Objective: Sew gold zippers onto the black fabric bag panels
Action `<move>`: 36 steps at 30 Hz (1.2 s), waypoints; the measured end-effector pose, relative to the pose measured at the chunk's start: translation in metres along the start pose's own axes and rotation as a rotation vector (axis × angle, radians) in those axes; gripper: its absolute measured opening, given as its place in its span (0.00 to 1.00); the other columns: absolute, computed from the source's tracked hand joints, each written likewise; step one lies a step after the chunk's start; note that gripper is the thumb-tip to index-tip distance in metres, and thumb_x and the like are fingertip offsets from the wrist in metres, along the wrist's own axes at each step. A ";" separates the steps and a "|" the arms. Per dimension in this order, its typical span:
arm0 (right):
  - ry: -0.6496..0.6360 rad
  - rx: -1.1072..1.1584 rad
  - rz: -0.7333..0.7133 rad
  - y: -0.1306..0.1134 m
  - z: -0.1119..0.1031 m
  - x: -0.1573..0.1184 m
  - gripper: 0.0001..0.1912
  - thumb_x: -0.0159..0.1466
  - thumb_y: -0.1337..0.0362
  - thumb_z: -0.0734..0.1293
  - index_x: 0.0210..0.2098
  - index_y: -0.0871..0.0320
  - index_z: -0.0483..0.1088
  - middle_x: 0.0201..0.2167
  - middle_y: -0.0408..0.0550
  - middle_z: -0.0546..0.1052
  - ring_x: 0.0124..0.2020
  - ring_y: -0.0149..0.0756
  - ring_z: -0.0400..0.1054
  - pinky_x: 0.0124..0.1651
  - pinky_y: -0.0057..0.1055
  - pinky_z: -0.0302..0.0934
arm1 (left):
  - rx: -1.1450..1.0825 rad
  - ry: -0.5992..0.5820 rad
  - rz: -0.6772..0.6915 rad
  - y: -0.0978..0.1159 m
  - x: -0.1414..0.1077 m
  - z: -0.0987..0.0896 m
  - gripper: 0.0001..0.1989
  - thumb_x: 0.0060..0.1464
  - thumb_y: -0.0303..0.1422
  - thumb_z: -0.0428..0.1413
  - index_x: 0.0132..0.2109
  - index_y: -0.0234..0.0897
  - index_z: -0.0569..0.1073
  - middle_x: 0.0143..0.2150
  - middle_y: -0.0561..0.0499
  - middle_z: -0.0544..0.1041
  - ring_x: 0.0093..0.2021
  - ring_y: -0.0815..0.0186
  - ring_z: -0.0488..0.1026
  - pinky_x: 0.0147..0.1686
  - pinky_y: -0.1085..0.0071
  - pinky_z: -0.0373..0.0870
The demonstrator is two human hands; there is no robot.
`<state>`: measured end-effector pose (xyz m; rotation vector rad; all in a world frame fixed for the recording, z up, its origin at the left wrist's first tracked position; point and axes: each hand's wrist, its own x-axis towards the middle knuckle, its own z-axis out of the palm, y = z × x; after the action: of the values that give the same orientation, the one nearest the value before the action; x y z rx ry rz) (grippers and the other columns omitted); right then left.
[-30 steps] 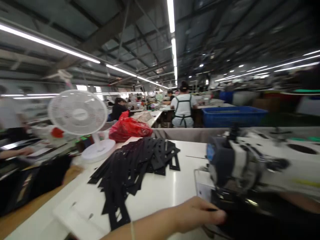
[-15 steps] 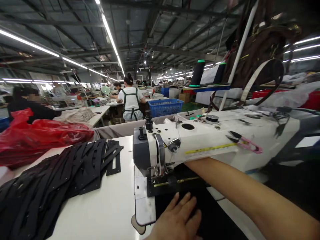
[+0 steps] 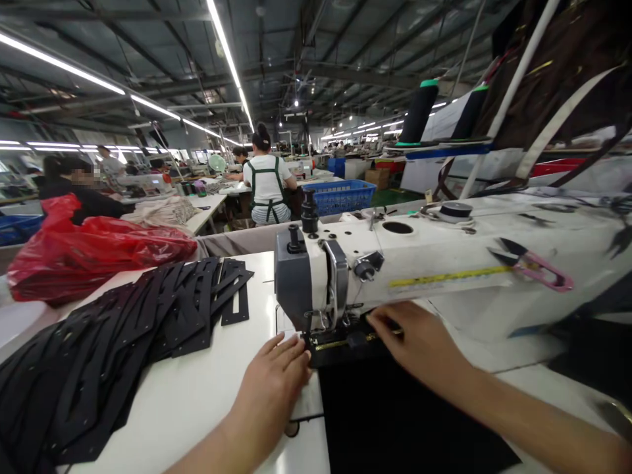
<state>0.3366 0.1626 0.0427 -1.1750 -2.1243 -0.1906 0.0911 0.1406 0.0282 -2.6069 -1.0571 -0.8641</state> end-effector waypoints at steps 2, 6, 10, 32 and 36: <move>-0.096 0.097 -0.137 -0.016 0.008 -0.012 0.14 0.67 0.67 0.56 0.29 0.59 0.69 0.30 0.47 0.73 0.33 0.34 0.68 0.37 0.31 0.65 | -0.034 -0.045 0.046 -0.005 0.004 0.002 0.10 0.60 0.25 0.45 0.40 0.34 0.72 0.41 0.45 0.78 0.43 0.60 0.74 0.50 0.56 0.67; -0.191 0.077 -0.211 -0.045 0.019 -0.021 0.12 0.63 0.73 0.57 0.42 0.66 0.70 0.36 0.56 0.74 0.38 0.43 0.67 0.40 0.39 0.65 | -0.091 -0.071 -0.148 -0.003 0.014 0.001 0.10 0.58 0.25 0.46 0.37 0.35 0.72 0.33 0.49 0.78 0.34 0.63 0.76 0.39 0.62 0.72; -0.266 0.063 -0.134 -0.050 0.034 -0.009 0.13 0.60 0.71 0.63 0.45 0.66 0.69 0.38 0.55 0.74 0.36 0.44 0.68 0.40 0.41 0.65 | -0.092 -0.051 -0.222 0.000 0.015 -0.001 0.08 0.57 0.25 0.49 0.36 0.36 0.72 0.31 0.51 0.77 0.32 0.64 0.75 0.37 0.64 0.71; -0.187 0.165 -0.182 -0.039 0.043 -0.004 0.16 0.61 0.75 0.56 0.46 0.64 0.67 0.43 0.56 0.73 0.46 0.42 0.66 0.52 0.41 0.60 | 0.179 -0.016 0.036 0.011 0.004 0.013 0.15 0.59 0.21 0.41 0.40 0.30 0.71 0.38 0.42 0.74 0.42 0.58 0.71 0.44 0.57 0.66; -0.221 0.175 -0.174 -0.041 0.040 -0.002 0.15 0.62 0.74 0.57 0.46 0.63 0.67 0.42 0.55 0.74 0.48 0.41 0.66 0.54 0.41 0.58 | 0.161 -0.015 0.061 0.007 0.005 0.015 0.13 0.60 0.22 0.42 0.39 0.30 0.71 0.36 0.43 0.74 0.40 0.59 0.72 0.43 0.58 0.67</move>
<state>0.2849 0.1548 0.0191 -0.9461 -2.3840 0.0494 0.1060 0.1440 0.0196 -2.5021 -1.0013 -0.7156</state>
